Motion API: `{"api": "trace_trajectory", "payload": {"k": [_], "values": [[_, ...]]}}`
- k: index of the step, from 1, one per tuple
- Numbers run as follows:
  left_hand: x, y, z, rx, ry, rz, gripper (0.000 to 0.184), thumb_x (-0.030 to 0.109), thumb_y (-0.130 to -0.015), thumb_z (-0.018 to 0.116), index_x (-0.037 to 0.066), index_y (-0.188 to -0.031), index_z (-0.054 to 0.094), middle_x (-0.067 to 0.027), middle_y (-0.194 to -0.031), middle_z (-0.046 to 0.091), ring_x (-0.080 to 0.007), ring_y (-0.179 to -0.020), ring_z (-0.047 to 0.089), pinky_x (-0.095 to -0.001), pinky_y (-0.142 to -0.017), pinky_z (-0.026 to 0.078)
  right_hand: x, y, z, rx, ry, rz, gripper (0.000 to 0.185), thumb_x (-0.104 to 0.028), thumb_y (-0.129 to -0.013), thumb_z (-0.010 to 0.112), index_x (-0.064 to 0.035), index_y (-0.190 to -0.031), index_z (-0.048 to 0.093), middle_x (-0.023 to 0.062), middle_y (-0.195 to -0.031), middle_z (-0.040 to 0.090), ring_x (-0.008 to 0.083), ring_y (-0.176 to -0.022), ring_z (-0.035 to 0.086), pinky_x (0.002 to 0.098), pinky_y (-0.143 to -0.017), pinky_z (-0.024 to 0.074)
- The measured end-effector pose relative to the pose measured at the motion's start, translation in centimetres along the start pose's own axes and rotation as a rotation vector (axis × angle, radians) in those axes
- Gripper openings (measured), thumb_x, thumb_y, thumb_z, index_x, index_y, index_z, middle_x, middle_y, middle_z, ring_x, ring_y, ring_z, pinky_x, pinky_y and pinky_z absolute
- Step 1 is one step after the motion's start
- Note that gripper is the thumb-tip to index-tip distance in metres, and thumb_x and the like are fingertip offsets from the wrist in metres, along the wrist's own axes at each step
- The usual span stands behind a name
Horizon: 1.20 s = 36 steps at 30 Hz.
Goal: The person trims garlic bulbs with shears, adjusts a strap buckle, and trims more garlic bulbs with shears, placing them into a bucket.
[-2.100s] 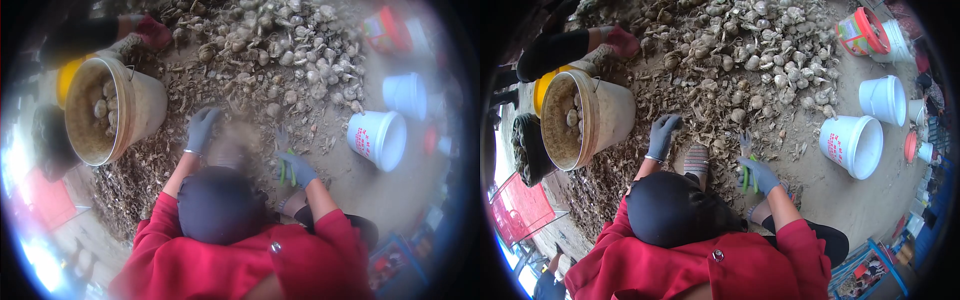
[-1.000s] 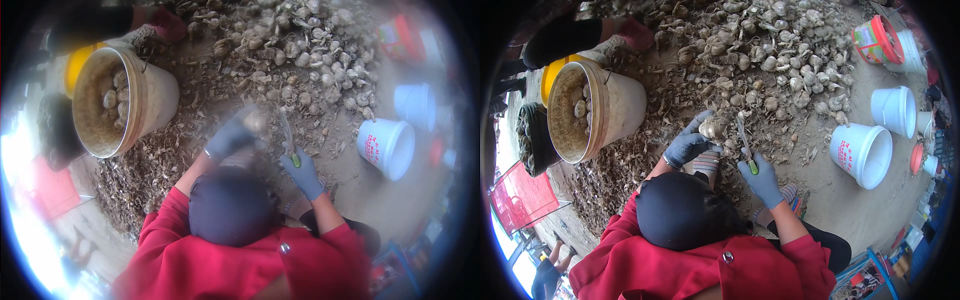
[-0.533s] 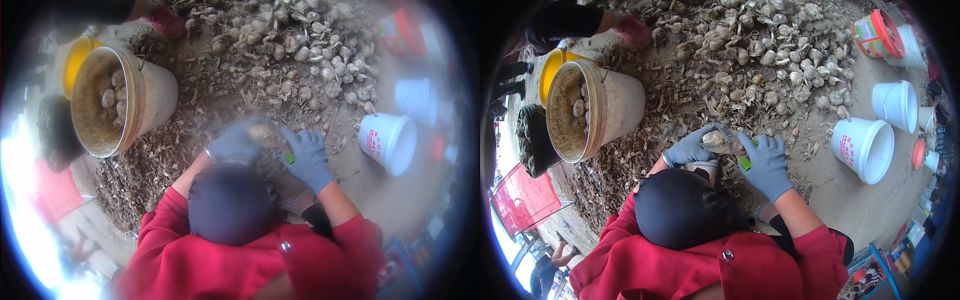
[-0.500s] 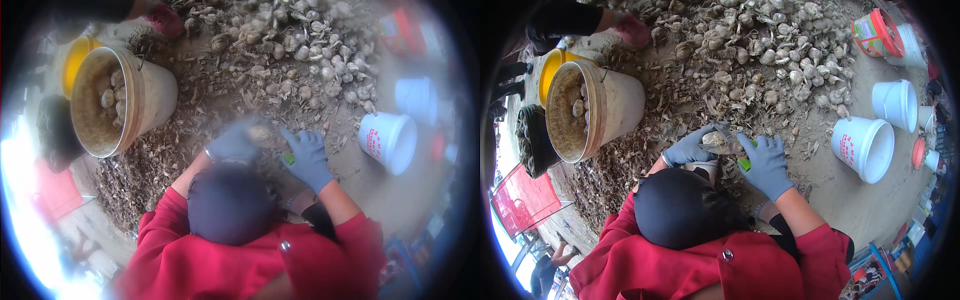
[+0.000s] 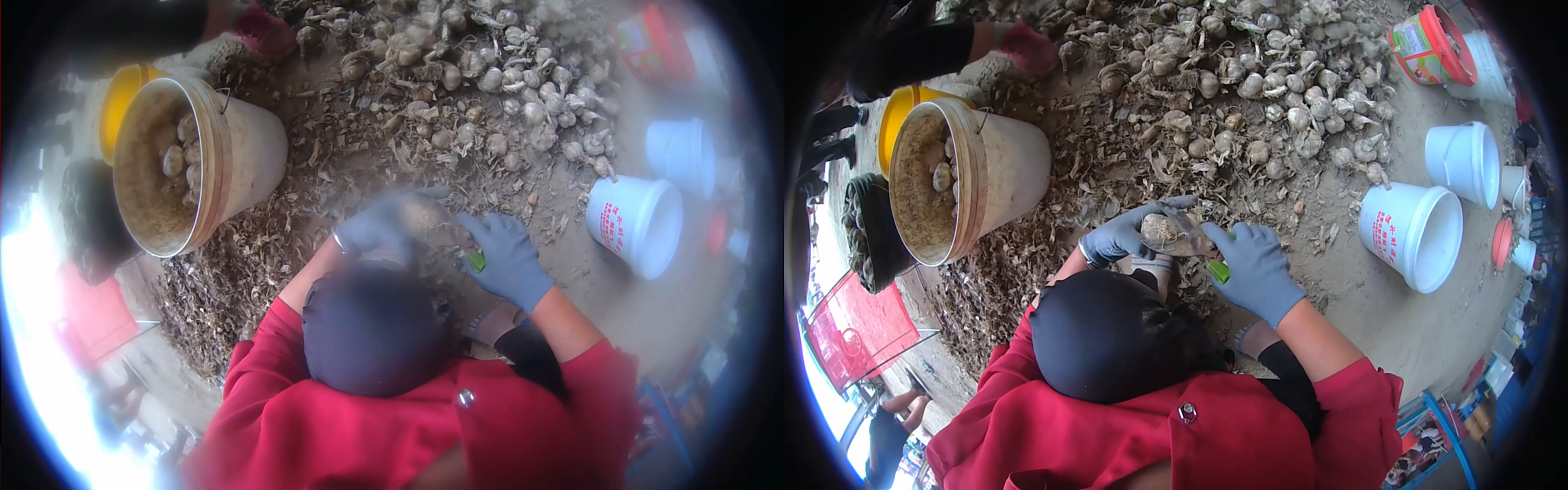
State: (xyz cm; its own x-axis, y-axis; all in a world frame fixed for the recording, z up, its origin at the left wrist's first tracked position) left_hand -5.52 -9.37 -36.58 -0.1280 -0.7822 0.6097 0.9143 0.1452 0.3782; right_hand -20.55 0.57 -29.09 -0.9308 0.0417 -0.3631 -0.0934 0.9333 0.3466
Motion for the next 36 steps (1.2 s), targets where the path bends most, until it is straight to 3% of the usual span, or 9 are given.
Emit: {"api": "trace_trajectory", "payload": {"k": [7,13,17,21,23,25,28,32,36], "values": [[-0.9,-0.4,-0.2,-0.13,0.193,-0.083,0.105,0.0,-0.056,0.069,-0.002,-0.149,0.021,-0.0141,-0.131,0.054,-0.0203,-0.12,0.052,-0.0301,-0.109,0.033,0.5,1.0,1.5,-0.018,-0.03,0.045,0.057,-0.026,-0.075,0.07,-0.0144,-0.127,0.049,0.0133,-0.09,0.056,0.0352,-0.079,0.061,0.0461,-0.067,0.05],[0.5,-0.2,0.9,-0.058,0.109,-0.081,0.102,0.004,-0.053,0.07,-0.005,-0.146,0.028,-0.0128,-0.135,0.051,-0.0196,-0.12,0.051,-0.0284,-0.107,0.033,0.7,1.7,4.0,0.176,-0.554,0.264,0.049,-0.025,-0.079,0.066,-0.0141,-0.124,0.05,0.012,-0.085,0.064,0.0342,-0.078,0.065,0.0434,-0.065,0.052],[-0.3,0.1,0.7,-0.059,0.112,-0.201,0.102,0.006,-0.052,0.071,-0.006,-0.145,0.03,-0.0122,-0.136,0.05,-0.0188,-0.121,0.049,-0.0278,-0.105,0.035,-0.3,1.1,2.2,0.138,-0.231,0.197,0.04,-0.027,-0.082,0.064,-0.0121,-0.118,0.055,0.0187,-0.083,0.065,0.0361,-0.08,0.066,0.0453,-0.068,0.0516],[-0.8,0.5,-2.2,0.084,0.371,0.168,0.088,0.007,-0.054,0.071,-0.006,-0.136,0.041,-0.0133,-0.119,0.059,-0.0198,-0.104,0.058,-0.029,-0.092,0.046,4.1,0.1,6.2,-0.056,-0.523,0.568,0.033,-0.031,-0.084,0.062,-0.0084,-0.108,0.06,0.0191,-0.085,0.066,0.0364,-0.078,0.065,0.0435,-0.07,0.0503],[2.1,2.6,-3.5,0.495,-0.005,0.412,0.071,0.013,-0.066,0.068,-0.005,-0.131,0.046,-0.0135,-0.111,0.062,-0.0188,-0.095,0.061,-0.0298,-0.086,0.048,6.2,-0.2,7.4,-0.028,-0.589,0.646,0.036,-0.034,-0.083,0.064,-0.0055,-0.105,0.06,0.0178,-0.086,0.066,0.0323,-0.077,0.065,0.0418,-0.069,0.0496],[5.7,6.6,-4.1,0.683,0.27,0.607,0.051,0.025,-0.087,0.058,-0.001,-0.131,0.049,-0.0134,-0.115,0.061,-0.0154,-0.093,0.059,-0.0299,-0.084,0.048,7.1,-0.3,6.6,0.051,-0.623,0.681,0.038,-0.037,-0.082,0.061,-0.0054,-0.103,0.06,0.0199,-0.087,0.066,0.0376,-0.081,0.064,0.0444,-0.072,0.0495],[12.3,12.1,-4.1,0.105,0.469,1.172,0.082,0.042,-0.081,0.072,0.003,-0.143,0.035,-0.0145,-0.137,0.049,-0.0178,-0.103,0.055,-0.0341,-0.09,0.046,10.6,0.4,9.9,0.072,-0.949,0.734,0.037,-0.035,-0.083,0.065,-0.0071,-0.106,0.059,0.0148,-0.077,0.064,0.0322,-0.068,0.064,0.0427,-0.064,0.0525],[11.9,10.6,-4.5,-0.083,0.602,0.997,0.095,0.05,-0.081,0.07,0.008,-0.15,0.021,-0.0137,-0.132,0.055,-0.0221,-0.102,0.057,-0.0401,-0.091,0.045,10.1,0.0,10.2,-0.043,-1.684,0.993,0.037,-0.028,-0.083,0.071,-0.0096,-0.109,0.054,0.0068,-0.07,0.056,0.0231,-0.058,0.06,0.0411,-0.054,0.0562],[5.9,4.5,-3.9,0.244,0.387,0.703,0.059,0.041,-0.097,0.046,0.007,-0.144,0.037,-0.0127,-0.118,0.061,-0.023,-0.095,0.061,-0.0427,-0.088,0.049,11.1,-2.1,12.1,0.012,-1.821,1.046,0.036,-0.028,-0.083,0.072,-0.0082,-0.106,0.053,0.0096,-0.073,0.057,0.0247,-0.061,0.061,0.0462,-0.058,0.0585]]}}
Point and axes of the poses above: each hand's wrist, its own y-axis away from the middle knuckle, its own z-axis out of the palm, x = y × z, the point moved 5 cm from there along -y, towards the middle knuckle
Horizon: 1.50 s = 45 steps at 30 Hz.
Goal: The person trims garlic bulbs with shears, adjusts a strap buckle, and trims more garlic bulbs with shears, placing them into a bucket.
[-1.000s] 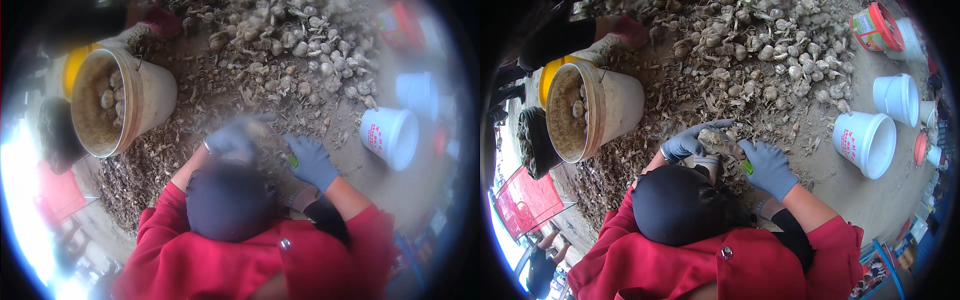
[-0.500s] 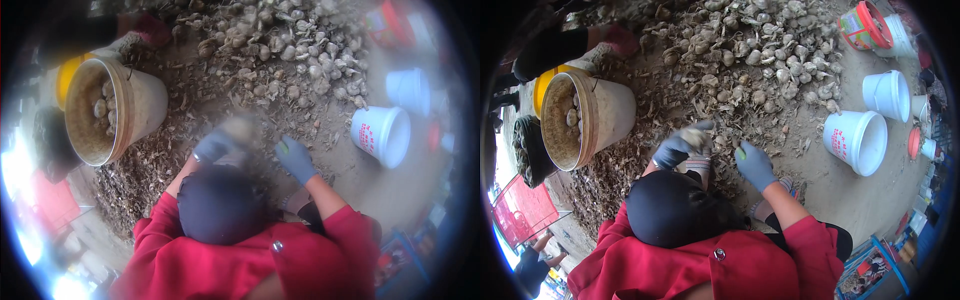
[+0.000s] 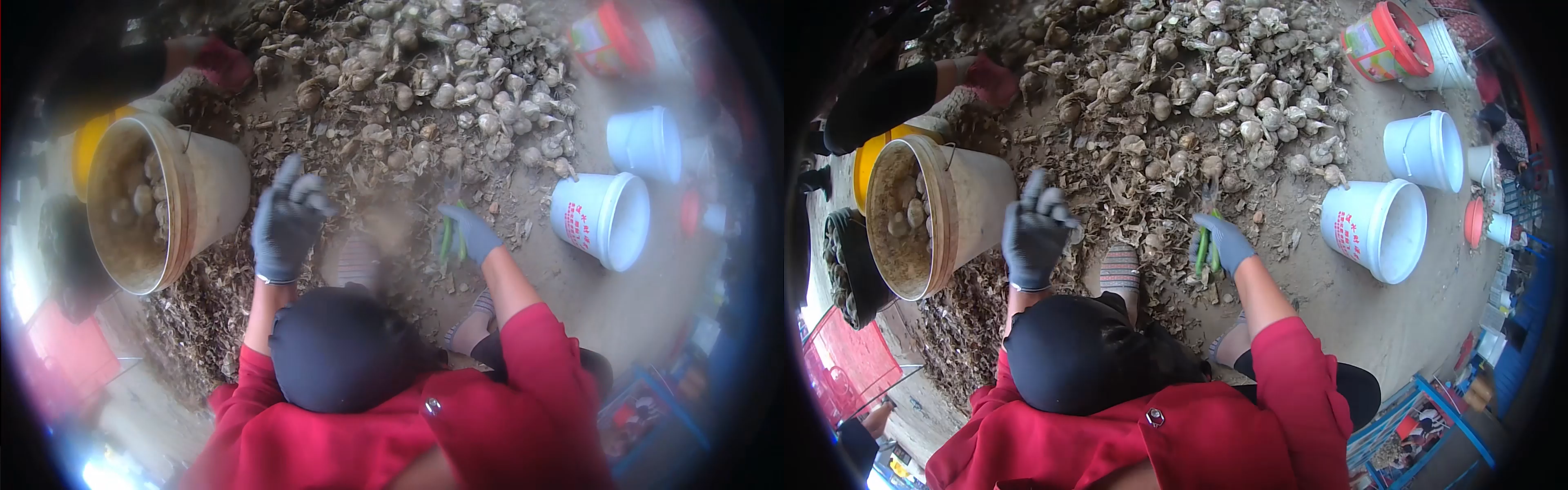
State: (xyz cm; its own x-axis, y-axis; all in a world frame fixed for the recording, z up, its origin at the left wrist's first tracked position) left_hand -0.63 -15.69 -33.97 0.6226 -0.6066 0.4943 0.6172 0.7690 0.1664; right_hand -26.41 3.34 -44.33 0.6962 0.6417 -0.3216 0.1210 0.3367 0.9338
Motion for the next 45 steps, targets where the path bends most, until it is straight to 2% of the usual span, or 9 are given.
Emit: {"api": "trace_trajectory", "payload": {"k": [3,8,13,16,25,31,37,42,45], "values": [[-3.9,-0.3,-0.3,0.076,-0.106,-0.18,0.047,0.03,-0.098,0.049,0.005,-0.137,0.044,-0.0131,-0.115,0.061,-0.0206,-0.091,0.062,-0.0389,-0.084,0.05,-0.7,-1.0,1.1,-0.02,-0.024,-0.008,0.03,-0.027,-0.083,0.071,-0.0075,-0.101,0.056,0.0085,-0.071,0.057,0.0251,-0.061,0.061,0.0429,-0.058,0.0581],[-6.1,-0.8,-0.5,0.152,-0.378,-0.351,0.04,0.014,-0.095,0.057,0.004,-0.132,0.048,-0.0095,-0.106,0.065,-0.0149,-0.089,0.061,-0.0286,-0.082,0.049,-2.0,0.8,-0.3,0.283,0.835,-0.481,0.027,-0.025,-0.083,0.066,-0.0108,-0.106,0.06,0.0104,-0.072,0.059,0.0258,-0.066,0.063,0.0396,-0.056,0.0512],[-7.7,-2.7,0.3,-0.079,-0.765,-0.334,0.069,0.017,-0.086,0.072,0.006,-0.144,0.036,-0.0123,-0.139,0.044,-0.0156,-0.103,0.057,-0.031,-0.091,0.048,-1.4,7.7,1.3,0.37,1.488,-0.941,0.044,-0.028,-0.08,0.066,-0.0205,-0.122,0.054,0.0174,-0.088,0.062,0.034,-0.078,0.064,0.0481,-0.067,0.0486],[-8.5,-3.5,1.5,-0.262,-1.075,-0.272,0.078,0.019,-0.079,0.079,0.006,-0.143,0.036,-0.0091,-0.136,0.047,-0.0196,-0.127,0.043,-0.0319,-0.108,0.034,-1.5,10.5,3.9,0.338,1.761,-0.828,0.051,-0.028,-0.08,0.067,-0.0212,-0.128,0.049,0.0157,-0.096,0.061,0.0355,-0.082,0.064,0.0478,-0.068,0.0487],[-5.4,-2.0,2.8,-0.215,-1.057,0.039,0.061,-0.007,-0.075,0.064,0.006,-0.13,0.043,-0.008,-0.131,0.049,-0.0177,-0.126,0.045,-0.0318,-0.108,0.035,-0.9,10.6,3.0,0.302,1.217,-0.89,0.055,-0.031,-0.08,0.068,-0.0124,-0.129,0.052,0.0187,-0.101,0.062,0.0379,-0.088,0.064,0.044,-0.079,0.0508],[-5.6,-1.6,3.0,-0.083,-0.489,-0.415,0.072,-0.007,-0.073,0.062,0.005,-0.139,0.037,-0.0131,-0.139,0.046,-0.0252,-0.124,0.05,-0.039,-0.105,0.042,-0.7,11.6,5.1,0.105,0.965,-0.657,0.056,-0.032,-0.081,0.067,-0.0086,-0.13,0.052,0.0218,-0.105,0.064,0.0372,-0.095,0.064,0.0418,-0.084,0.0504],[-7.2,-0.3,0.7,-0.041,-0.265,-0.432,0.088,-0.003,-0.074,0.065,0.007,-0.15,0.022,-0.0163,-0.143,0.041,-0.0286,-0.123,0.051,-0.0448,-0.103,0.044,-0.2,12.4,7.1,0.009,1.096,-0.606,0.057,-0.034,-0.08,0.066,-0.0094,-0.13,0.052,0.0201,-0.104,0.065,0.0368,-0.096,0.064,0.0414,-0.085,0.0503],[-7.5,-0.8,0.5,0.013,-0.572,-0.404,0.086,0.011,-0.081,0.068,0.007,-0.151,0.018,-0.0153,-0.148,0.033,-0.0279,-0.123,0.05,-0.0443,-0.105,0.042,0.0,12.9,6.9,0.05,1.129,-0.564,0.058,-0.038,-0.08,0.065,-0.0123,-0.131,0.052,0.0198,-0.105,0.065,0.0372,-0.097,0.064,0.0418,-0.085,0.0504],[-6.6,-0.5,2.1,0.029,-0.269,-0.39,0.089,0.019,-0.082,0.07,0.007,-0.151,0.016,-0.0132,-0.148,0.033,-0.0246,-0.119,0.051,-0.041,-0.102,0.043,0.3,13.1,7.1,-0.006,1.124,-0.44,0.059,-0.038,-0.08,0.066,-0.0119,-0.131,0.052,0.0197,-0.105,0.065,0.0364,-0.098,0.064,0.0421,-0.086,0.05]]}}
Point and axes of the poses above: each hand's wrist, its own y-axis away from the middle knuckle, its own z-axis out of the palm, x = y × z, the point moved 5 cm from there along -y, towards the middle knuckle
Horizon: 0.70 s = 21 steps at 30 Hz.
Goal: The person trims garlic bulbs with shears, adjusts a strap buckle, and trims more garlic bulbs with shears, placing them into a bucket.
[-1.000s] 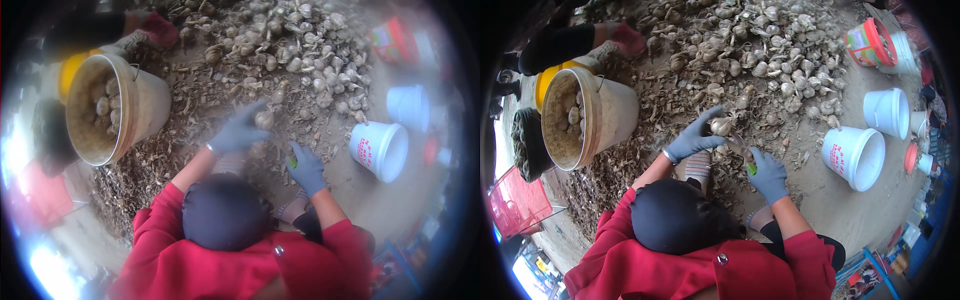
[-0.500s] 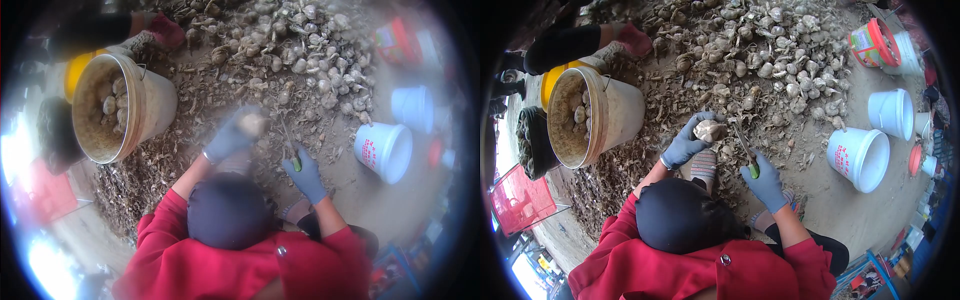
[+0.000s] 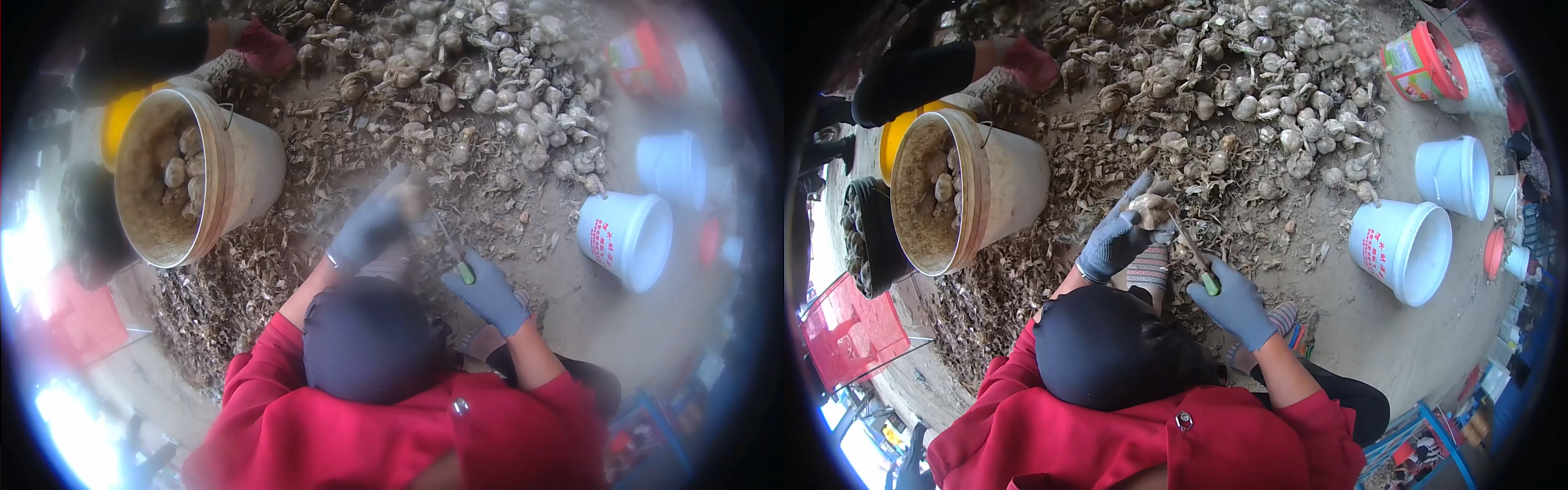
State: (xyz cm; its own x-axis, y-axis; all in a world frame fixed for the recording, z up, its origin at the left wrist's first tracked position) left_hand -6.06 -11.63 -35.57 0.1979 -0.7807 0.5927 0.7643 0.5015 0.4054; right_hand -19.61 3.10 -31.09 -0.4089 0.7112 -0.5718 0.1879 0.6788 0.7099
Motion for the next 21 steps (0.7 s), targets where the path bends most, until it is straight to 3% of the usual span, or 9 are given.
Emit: {"api": "trace_trajectory", "payload": {"k": [3,4,7,11,17,19,21], "values": [[0.2,0.6,0.8,-0.031,0.159,-0.063,0.09,0.023,-0.082,0.07,0.006,-0.151,0.017,-0.0109,-0.145,0.038,-0.021,-0.116,0.052,-0.0383,-0.098,0.045,-0.1,-0.1,0.7,-0.035,-0.125,0.038,0.059,-0.038,-0.081,0.066,-0.0101,-0.13,0.052,0.0193,-0.103,0.066,0.036,-0.097,0.064,0.0425,-0.086,0.05],[0.3,0.7,0.9,-0.025,0.106,-0.088,0.089,0.023,-0.082,0.069,0.005,-0.151,0.017,-0.0106,-0.143,0.04,-0.0204,-0.116,0.052,-0.0374,-0.097,0.045,0.0,-0.2,1.0,-0.028,-0.179,0.037,0.058,-0.037,-0.081,0.066,-0.0093,-0.13,0.052,0.0192,-0.102,0.066,0.036,-0.096,0.064,0.0427,-0.085,0.0501],[1.6,1.3,2.0,-0.018,-0.126,-0.153,0.084,0.02,-0.083,0.065,0.004,-0.151,0.019,-0.0105,-0.136,0.049,-0.0195,-0.116,0.053,-0.0339,-0.096,0.045,-0.7,-0.6,0.4,0.275,0.039,-0.256,0.056,-0.037,-0.082,0.066,-0.0084,-0.129,0.053,0.0186,-0.099,0.067,0.036,-0.093,0.065,0.0424,-0.082,0.0512],[2.1,1.8,2.3,-0.033,-0.275,-0.223,0.078,0.018,-0.084,0.06,0.002,-0.15,0.021,-0.012,-0.125,0.057,-0.0191,-0.11,0.057,-0.027,-0.09,0.046,-1.6,-0.7,-0.1,0.305,0.089,-0.286,0.048,-0.033,-0.084,0.065,-0.0058,-0.123,0.056,0.0174,-0.09,0.068,0.0358,-0.087,0.066,0.0422,-0.077,0.0521],[-0.4,0.2,-0.2,-0.054,-0.22,-0.039,0.07,0.027,-0.087,0.062,0.006,-0.146,0.029,-0.0156,-0.119,0.059,-0.0185,-0.094,0.062,-0.0211,-0.069,0.048,-0.4,-0.8,-0.2,0.15,-0.142,-0.111,0.039,-0.027,-0.086,0.063,-0.0031,-0.116,0.059,0.0174,-0.083,0.067,0.0359,-0.081,0.066,0.0416,-0.073,0.0519],[-0.2,0.0,-0.8,-0.078,-0.313,0.067,0.056,0.029,-0.089,0.06,0.009,-0.137,0.039,-0.0157,-0.114,0.061,-0.0184,-0.09,0.062,-0.0219,-0.064,0.048,0.0,-1.3,0.2,0.146,-0.278,-0.062,0.038,-0.027,-0.086,0.063,-0.0031,-0.115,0.059,0.0177,-0.083,0.067,0.0361,-0.079,0.066,0.0409,-0.071,0.0517],[0.2,0.1,-1.3,-0.048,-0.428,0.144,0.039,0.031,-0.093,0.057,0.011,-0.125,0.05,-0.0148,-0.107,0.064,-0.018,-0.085,0.062,-0.0235,-0.058,0.048,-0.5,-1.2,0.1,0.218,-0.209,-0.177,0.039,-0.026,-0.085,0.064,-0.0044,-0.118,0.058,0.0171,-0.085,0.066,0.0355,-0.078,0.065,0.0404,-0.071,0.0517]]}}
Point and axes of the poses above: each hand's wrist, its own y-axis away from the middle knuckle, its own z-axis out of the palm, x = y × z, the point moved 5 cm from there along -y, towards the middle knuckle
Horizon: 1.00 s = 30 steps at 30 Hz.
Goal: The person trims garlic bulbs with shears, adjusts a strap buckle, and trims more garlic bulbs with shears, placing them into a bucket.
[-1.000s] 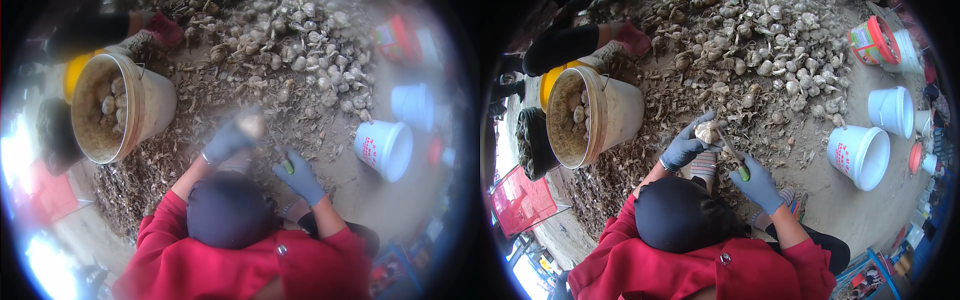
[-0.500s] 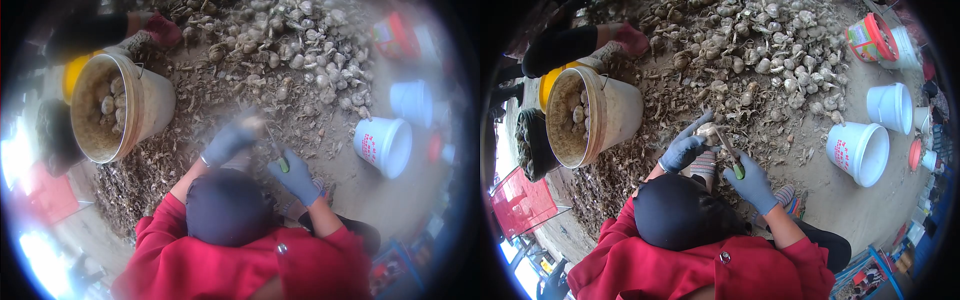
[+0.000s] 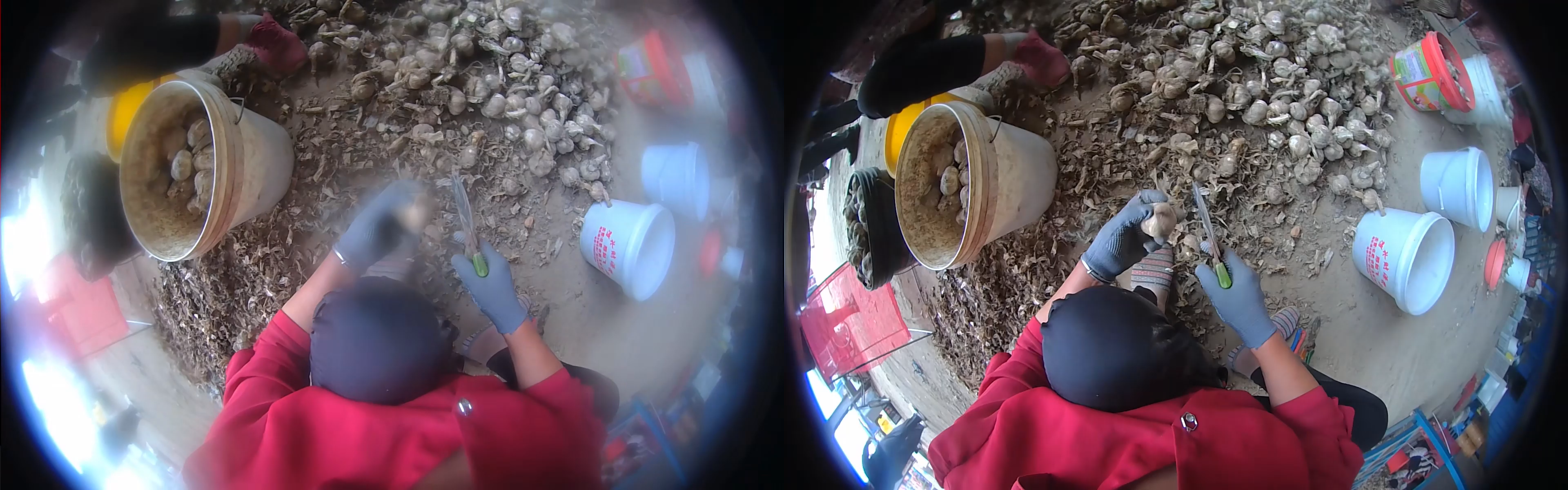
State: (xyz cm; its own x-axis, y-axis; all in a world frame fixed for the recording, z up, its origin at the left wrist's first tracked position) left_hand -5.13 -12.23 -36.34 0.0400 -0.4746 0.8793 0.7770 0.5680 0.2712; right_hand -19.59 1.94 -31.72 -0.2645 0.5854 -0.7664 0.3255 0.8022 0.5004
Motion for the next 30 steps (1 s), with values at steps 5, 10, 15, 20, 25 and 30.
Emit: {"api": "trace_trajectory", "payload": {"k": [5,10,15,20,25,30], "values": [[-2.8,0.4,-1.1,0.014,-0.025,0.076,0.044,0.045,-0.1,0.041,0.01,-0.125,0.052,-0.0098,-0.098,0.065,-0.0211,-0.084,0.064,-0.0305,-0.063,0.053,-2.2,0.1,0.1,0.086,0.52,-0.406,0.053,-0.025,-0.08,0.068,-0.0108,-0.129,0.053,0.0143,-0.091,0.058,0.0334,-0.078,0.06,0.0417,-0.073,0.0486],[-4.8,-0.1,-0.9,0.086,0.069,-0.105,0.058,0.051,-0.1,0.035,0.008,-0.139,0.043,-0.0127,-0.105,0.065,-0.0255,-0.099,0.063,-0.0398,-0.093,0.048,-3.1,-1.3,0.2,0.086,0.804,-0.378,0.063,-0.019,-0.074,0.068,-0.0136,-0.134,0.048,0.0133,-0.092,0.051,0.0341,-0.085,0.055,0.0447,-0.078,0.0453],[0.3,1.5,-0.2,0.02,-0.428,0.067,0.074,0.028,-0.086,0.067,0.006,-0.145,0.029,-0.0151,-0.098,0.066,-0.0257,-0.088,0.066,-0.0363,-0.082,0.05,-3.6,-1.9,-0.8,0.117,0.81,-0.426,0.067,-0.026,-0.072,0.072,-0.016,-0.134,0.048,0.0122,-0.094,0.049,0.0318,-0.089,0.053,0.0458,-0.084,0.0431],[0.3,1.4,-0.5,0.178,-0.357,-0.054,0.099,0.005,-0.071,0.077,0.007,-0.149,0.017,-0.0156,-0.088,0.065,-0.0264,-0.075,0.064,-0.0354,-0.07,0.051,-4.2,-1.4,-0.9,0.135,0.928,-0.517,0.068,-0.028,-0.071,0.074,-0.0167,-0.133,0.049,0.0107,-0.094,0.049,0.031,-0.091,0.052,0.0477,-0.091,0.0396],[-1.3,1.7,-0.9,0.122,-0.305,-0.263,0.082,0.007,-0.079,0.07,0.007,-0.147,0.023,-0.0119,-0.081,0.063,-0.0256,-0.069,0.061,-0.0352,-0.067,0.051,-3.9,-1.6,-1.5,0.091,0.98,-0.544,0.066,-0.03,-0.073,0.072,-0.0166,-0.133,0.049,0.0105,-0.095,0.049,0.0296,-0.091,0.052,0.046,-0.088,0.04],[-1.7,1.8,0.8,0.172,0.315,-0.544,0.04,0.033,-0.099,0.045,0.004,-0.127,0.046,-0.0088,-0.065,0.06,-0.0189,-0.048,0.055,-0.0261,-0.046,0.045,-2.8,-1.5,-1.1,-0.027,1.01,-0.403,0.065,-0.027,-0.075,0.069,-0.0157,-0.135,0.047,0.013,-0.096,0.051,0.0329,-0.088,0.054,0.0448,-0.082,0.0429]]}}
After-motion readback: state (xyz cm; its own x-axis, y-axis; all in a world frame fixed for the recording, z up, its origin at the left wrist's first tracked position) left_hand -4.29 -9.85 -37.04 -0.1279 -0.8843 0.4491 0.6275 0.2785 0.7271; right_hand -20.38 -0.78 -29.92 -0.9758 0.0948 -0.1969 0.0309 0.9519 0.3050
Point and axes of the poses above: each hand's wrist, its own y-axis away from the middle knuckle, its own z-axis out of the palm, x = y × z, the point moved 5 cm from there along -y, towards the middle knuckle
